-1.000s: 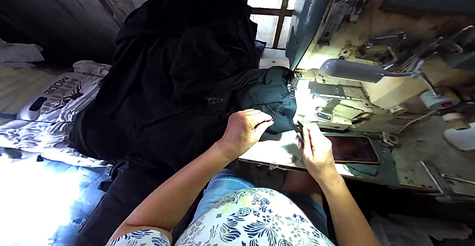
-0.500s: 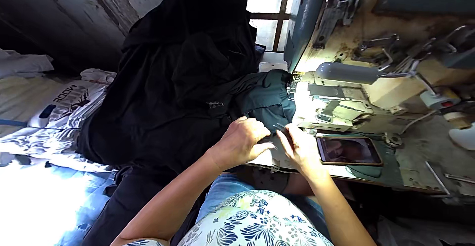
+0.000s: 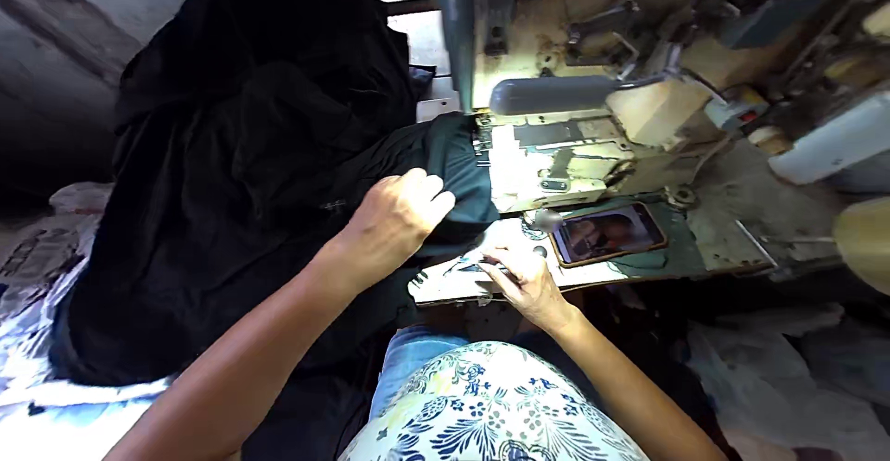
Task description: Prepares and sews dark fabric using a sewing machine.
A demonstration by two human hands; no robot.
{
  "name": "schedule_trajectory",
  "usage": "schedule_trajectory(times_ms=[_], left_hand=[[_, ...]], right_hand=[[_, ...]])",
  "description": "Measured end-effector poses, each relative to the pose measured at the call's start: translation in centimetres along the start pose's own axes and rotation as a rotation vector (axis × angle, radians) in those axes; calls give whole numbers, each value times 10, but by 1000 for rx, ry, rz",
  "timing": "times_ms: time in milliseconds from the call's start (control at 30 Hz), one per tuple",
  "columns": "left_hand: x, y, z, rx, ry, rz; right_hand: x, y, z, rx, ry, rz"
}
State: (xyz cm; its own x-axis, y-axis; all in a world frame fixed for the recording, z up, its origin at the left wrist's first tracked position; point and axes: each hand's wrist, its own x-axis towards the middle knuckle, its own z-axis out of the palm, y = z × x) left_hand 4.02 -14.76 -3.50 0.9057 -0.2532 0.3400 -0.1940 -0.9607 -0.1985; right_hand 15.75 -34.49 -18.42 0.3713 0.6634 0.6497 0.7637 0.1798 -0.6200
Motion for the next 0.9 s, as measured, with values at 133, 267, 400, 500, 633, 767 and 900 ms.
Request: schedule_trajectory(times_ms=[133, 267, 400, 500, 633, 767, 900], left_hand=[[-11, 16, -12, -87, -30, 169], [-22, 37, -10, -56, -133, 137], [-15, 67, -12, -120, -61, 203], [-8, 68, 9, -105, -22, 247], [-6, 68, 17, -140, 8, 229], [-4, 59, 17, -210, 7, 161], [8, 36, 8, -177, 146, 67]], right_hand=[[21, -21, -8, 567, -16, 376], [34, -31, -6, 943, -80, 672], [47, -40, -6, 1170, -162, 737], [62, -42, -7, 1144, -127, 769], [66, -40, -12, 1203, -8, 952], [64, -36, -11, 1430, 182, 1037], [63, -49, -12, 1636, 316, 1161]])
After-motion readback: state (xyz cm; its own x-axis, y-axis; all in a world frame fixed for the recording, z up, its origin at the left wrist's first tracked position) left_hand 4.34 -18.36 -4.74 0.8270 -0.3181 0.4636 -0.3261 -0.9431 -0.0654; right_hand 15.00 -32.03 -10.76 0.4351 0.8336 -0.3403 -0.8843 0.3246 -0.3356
